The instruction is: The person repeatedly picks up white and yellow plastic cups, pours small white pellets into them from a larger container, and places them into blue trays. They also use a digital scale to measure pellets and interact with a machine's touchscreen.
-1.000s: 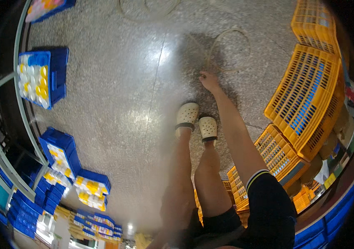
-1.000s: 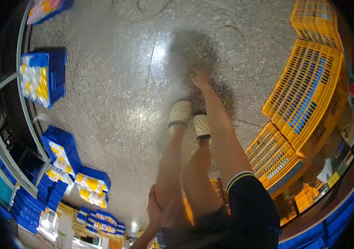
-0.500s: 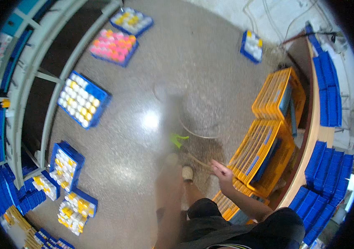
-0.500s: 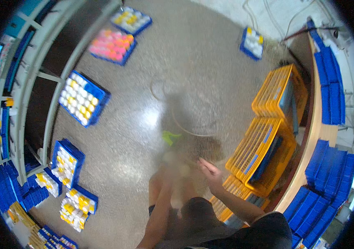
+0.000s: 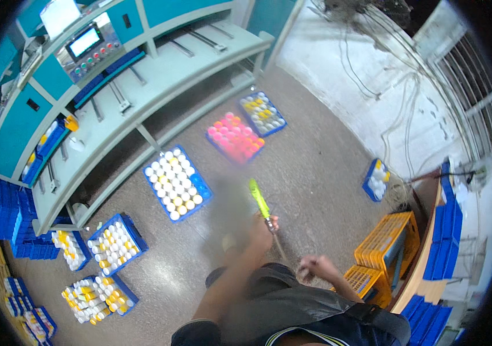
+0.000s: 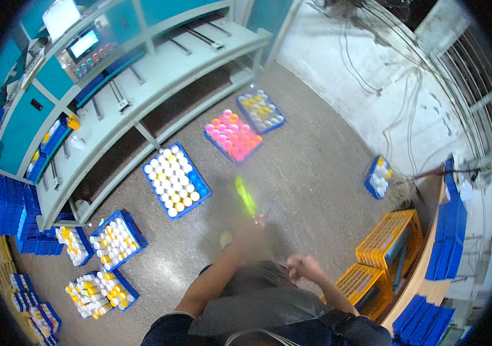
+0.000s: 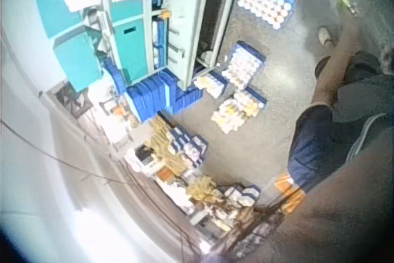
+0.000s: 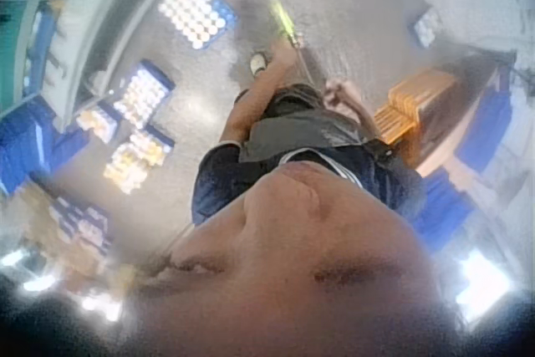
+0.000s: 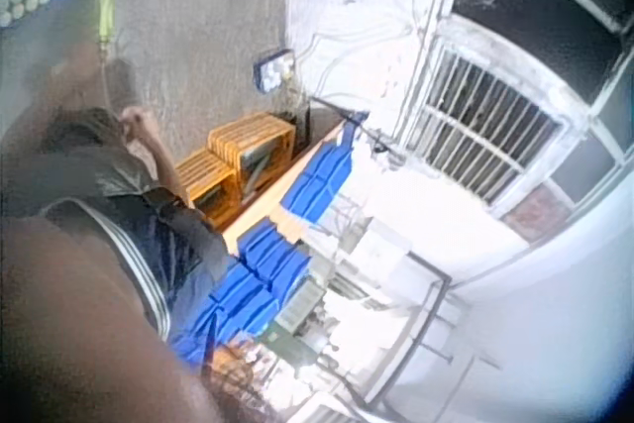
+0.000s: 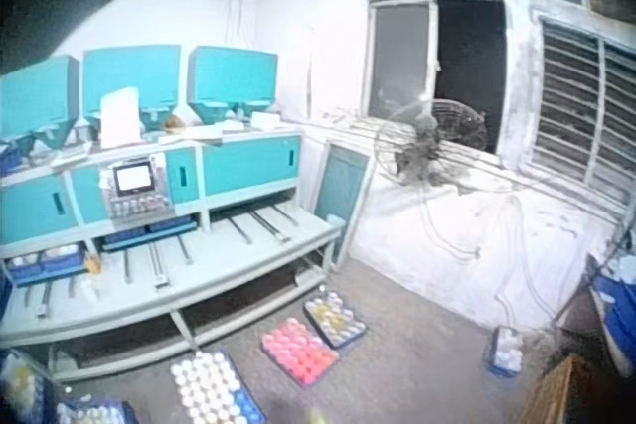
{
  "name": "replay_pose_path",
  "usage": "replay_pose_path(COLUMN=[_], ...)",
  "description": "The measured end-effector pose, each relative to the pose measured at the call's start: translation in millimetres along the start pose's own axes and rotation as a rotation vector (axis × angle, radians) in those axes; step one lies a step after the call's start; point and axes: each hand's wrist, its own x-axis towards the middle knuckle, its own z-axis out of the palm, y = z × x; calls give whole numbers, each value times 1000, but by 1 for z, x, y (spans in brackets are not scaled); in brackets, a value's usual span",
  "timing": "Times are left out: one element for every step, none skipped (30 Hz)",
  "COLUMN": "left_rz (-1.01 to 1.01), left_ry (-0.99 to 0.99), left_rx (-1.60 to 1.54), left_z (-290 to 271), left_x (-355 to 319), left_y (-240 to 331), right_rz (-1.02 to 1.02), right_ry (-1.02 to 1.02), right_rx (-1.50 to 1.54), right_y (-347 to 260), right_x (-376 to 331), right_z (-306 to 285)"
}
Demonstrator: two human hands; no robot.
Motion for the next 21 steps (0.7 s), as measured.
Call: replay_pose_path(left_rz=[4,128,343,678,736,792,524,387,503,584,586,756,843,923,775,699,626,486,405,810,1293], left_ry=[-28,-96,-102,-128,-133,-134,-123,-141,-195,-258,-289,-326,-236,-169,-106,126,267,417,548,599,650], left_rx=[79,335,741,1325,1374,1429,1072,567,919,1304,1344,1418,1514,1590,1478,1242,1032,1541,2091,1935,1809], left_z=[14,31,47,61,79,96,114,132,133,124,129,136,145,147,152,161,173,179,182,191,199], left_x=[-3,1,4,6,13,21,40,59,81,100,129,154,178,190,190,187,181,164,144,125,109], left_y=[11,26,40,52,58,64,73,81,105,136,161,189,216,244,270,299,327,363,406,429,451], right_rz=[-41,-287,-518,-698,-792,-829,-915,-882,-752,-670,-645,-650,-830,-928,-1017,-911,-925,-943,-950,-964,-965], right_ry=[55,218,390,569,505,445,385,399,428,446,452,544,534,507,475,526,497,475,469,455,451], right_rx=[-11,-178,-338,-486,-496,-495,-493,-371,-384,-393,-389,-429,-407,-376,-328,-532,-537,-542,-546,-558,-571], right_y=[-32,-66,-101,-137,-168,-198,-227,-251,-278,-303,-326,-358,-394,-414,-439,-466,-492,-522,-548,-572,-594], right_x=[13,31,53,75,94,114,136,157,181,206,231,260,290,312,331,348,365,382,395,406,415], right_z=[-8,-12,-14,-17,-19,-19,-17,-11,-16,-25,-33,-35,-48,-52,-58,-67,-71,-74,-76,-77,-79])
